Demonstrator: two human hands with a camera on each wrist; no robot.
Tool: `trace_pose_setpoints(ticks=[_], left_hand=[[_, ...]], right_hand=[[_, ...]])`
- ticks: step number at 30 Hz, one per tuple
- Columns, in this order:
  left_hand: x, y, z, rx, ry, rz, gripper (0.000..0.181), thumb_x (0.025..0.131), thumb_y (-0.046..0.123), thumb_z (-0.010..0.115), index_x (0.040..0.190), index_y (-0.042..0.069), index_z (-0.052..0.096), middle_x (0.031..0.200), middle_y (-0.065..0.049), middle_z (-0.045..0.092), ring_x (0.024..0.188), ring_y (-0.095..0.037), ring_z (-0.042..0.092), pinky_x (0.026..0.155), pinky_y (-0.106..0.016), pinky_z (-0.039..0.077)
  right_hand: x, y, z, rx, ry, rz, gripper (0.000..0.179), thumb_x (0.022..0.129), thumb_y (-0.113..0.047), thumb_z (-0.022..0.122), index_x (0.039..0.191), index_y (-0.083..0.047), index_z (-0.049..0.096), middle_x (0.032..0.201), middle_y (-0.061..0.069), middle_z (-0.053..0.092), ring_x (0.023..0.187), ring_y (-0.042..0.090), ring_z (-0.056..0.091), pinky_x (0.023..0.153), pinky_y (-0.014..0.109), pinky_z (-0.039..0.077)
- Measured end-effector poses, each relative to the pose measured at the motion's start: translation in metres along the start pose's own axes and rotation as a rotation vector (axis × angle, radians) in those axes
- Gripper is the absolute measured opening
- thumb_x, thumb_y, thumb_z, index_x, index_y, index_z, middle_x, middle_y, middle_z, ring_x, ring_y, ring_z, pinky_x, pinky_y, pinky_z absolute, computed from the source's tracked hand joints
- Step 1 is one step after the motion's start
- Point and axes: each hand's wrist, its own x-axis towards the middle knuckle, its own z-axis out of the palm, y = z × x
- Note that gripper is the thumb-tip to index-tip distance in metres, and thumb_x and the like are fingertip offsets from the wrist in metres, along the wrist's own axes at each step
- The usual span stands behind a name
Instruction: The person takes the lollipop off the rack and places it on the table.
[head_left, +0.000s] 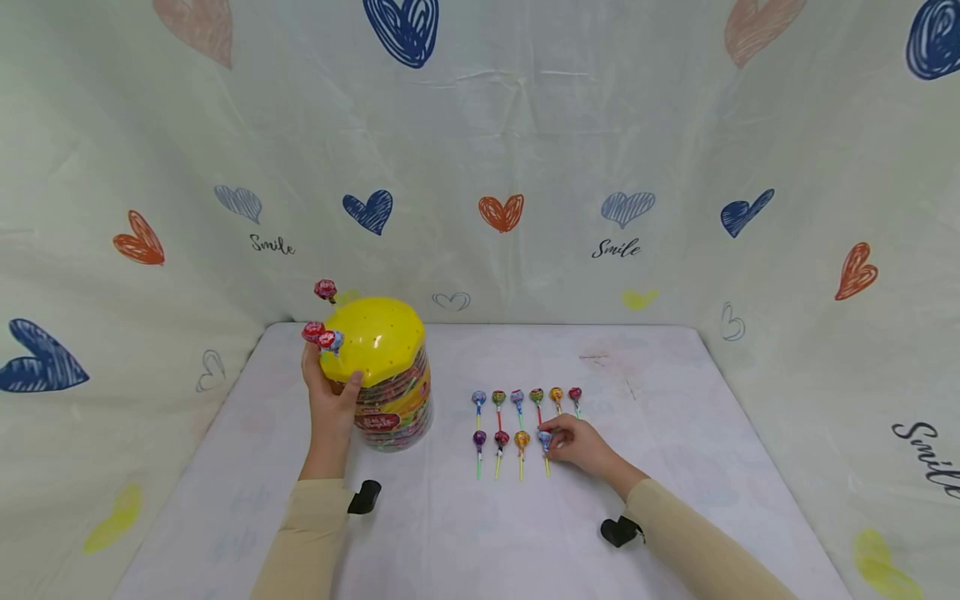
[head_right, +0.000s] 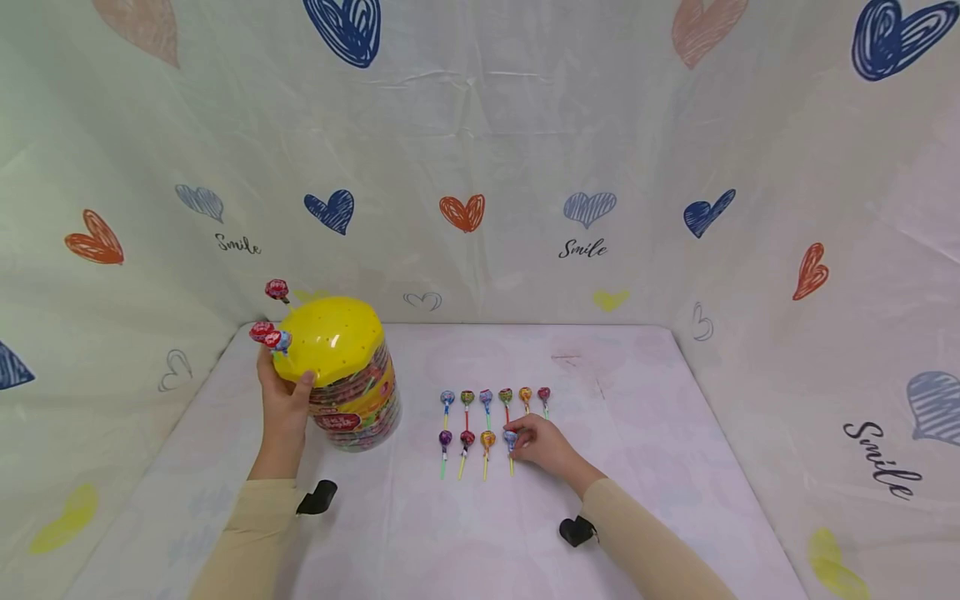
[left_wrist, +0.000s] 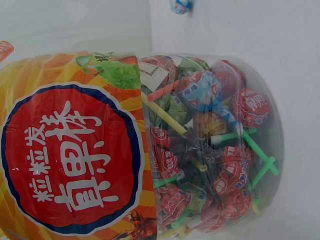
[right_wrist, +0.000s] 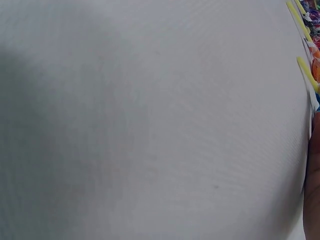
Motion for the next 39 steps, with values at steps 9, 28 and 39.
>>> trace_pose_setpoints(ticks=[9,28,39], left_hand=[[-0.003,0.015,0.005,0.039,0.009,-0.035,0.076,0.097,0.003,0.055,0.155,0.014,0.007,0.152,-0.003,0.015,0.127,-0.012,0.037,0.106,-0.016,0.033],[0.003,-0.016,-0.005,0.001,0.023,-0.029,0.079,0.096,0.001,0.056,0.155,0.021,0.006,0.152,0.002,0.021,0.129,-0.015,0.036,0.107,-0.018,0.033],[0.000,-0.017,-0.003,-0.006,0.018,0.022,0.076,0.098,0.011,0.059,0.155,0.023,0.010,0.151,0.000,0.025,0.131,-0.018,0.035,0.111,-0.021,0.029]], right_hand=[[-0.001,-0.002,0.001,-0.039,-0.002,-0.007,0.041,0.078,0.001,0.079,0.118,-0.003,0.068,0.105,0.006,0.060,0.080,0.015,0.057,0.064,0.024,0.050],[-0.001,-0.018,-0.008,-0.014,0.035,0.023,0.044,0.079,0.003,0.077,0.121,-0.002,0.065,0.109,0.014,0.061,0.076,0.019,0.058,0.063,0.027,0.050],[0.027,-0.075,-0.014,0.051,0.082,-0.122,0.040,0.084,-0.003,0.075,0.122,-0.006,0.065,0.117,0.022,0.060,0.083,0.021,0.060,0.063,0.028,0.052]])
